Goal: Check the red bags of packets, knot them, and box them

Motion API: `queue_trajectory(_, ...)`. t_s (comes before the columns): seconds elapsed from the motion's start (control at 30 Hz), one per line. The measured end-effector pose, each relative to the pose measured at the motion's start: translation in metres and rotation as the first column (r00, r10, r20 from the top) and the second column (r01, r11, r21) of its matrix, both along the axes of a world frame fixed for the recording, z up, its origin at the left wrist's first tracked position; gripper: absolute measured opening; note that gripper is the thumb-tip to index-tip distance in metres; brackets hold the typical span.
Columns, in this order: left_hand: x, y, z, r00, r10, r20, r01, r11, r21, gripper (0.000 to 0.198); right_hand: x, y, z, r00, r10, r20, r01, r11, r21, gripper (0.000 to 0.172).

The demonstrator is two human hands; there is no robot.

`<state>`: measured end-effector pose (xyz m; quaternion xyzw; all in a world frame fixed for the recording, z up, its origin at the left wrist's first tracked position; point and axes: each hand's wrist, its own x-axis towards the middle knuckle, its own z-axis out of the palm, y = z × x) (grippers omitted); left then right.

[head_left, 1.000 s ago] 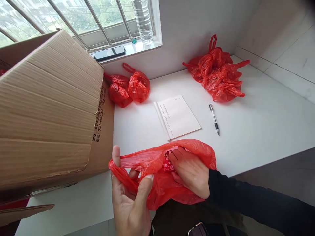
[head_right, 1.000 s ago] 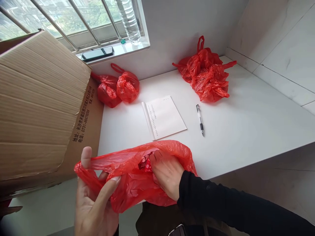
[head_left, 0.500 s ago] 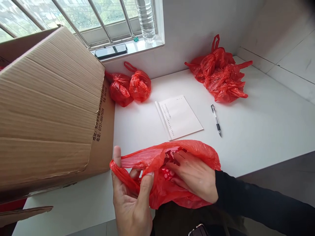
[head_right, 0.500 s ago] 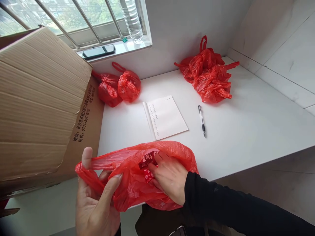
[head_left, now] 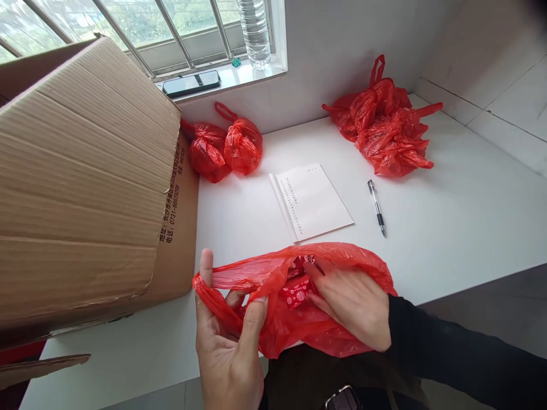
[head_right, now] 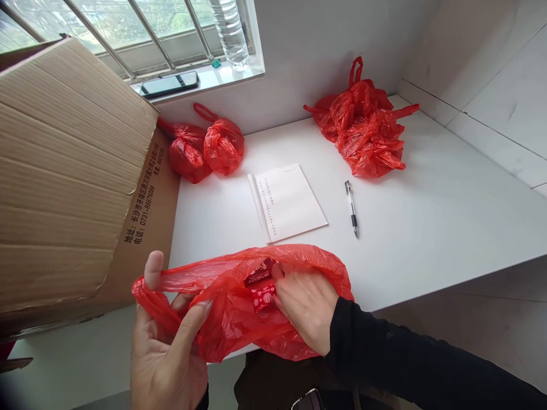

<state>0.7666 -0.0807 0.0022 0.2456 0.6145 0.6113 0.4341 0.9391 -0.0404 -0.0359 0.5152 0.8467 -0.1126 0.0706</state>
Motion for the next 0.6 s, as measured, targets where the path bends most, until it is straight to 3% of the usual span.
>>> queue_trajectory(0.17,0.001,0.003,-0.002,1.000,-0.009,-0.011,0.009,1.000,0.005,0.092,-0.001,-0.002,-0.004,0.993,0.088,-0.075,-0.087,0.996,0.017,0.024)
queue_trajectory(0.3,0.000,0.002,-0.002,0.999,-0.010,-0.037,0.011,1.000,0.021,0.094,-0.001,-0.002,-0.010,0.993,0.082,-0.084,-0.079,0.996,0.034,0.020)
queue_trajectory(0.5,0.001,0.002,0.001,1.000,-0.013,0.002,0.013,1.000,0.006,0.090,-0.001,-0.002,-0.008,0.992,0.084,-0.095,-0.078,0.995,0.064,0.022)
queue_trajectory(0.6,0.002,0.003,-0.001,1.000,-0.012,-0.011,0.013,1.000,0.020,0.091,0.000,-0.001,-0.008,0.992,0.073,-0.099,-0.068,0.996,0.055,0.032)
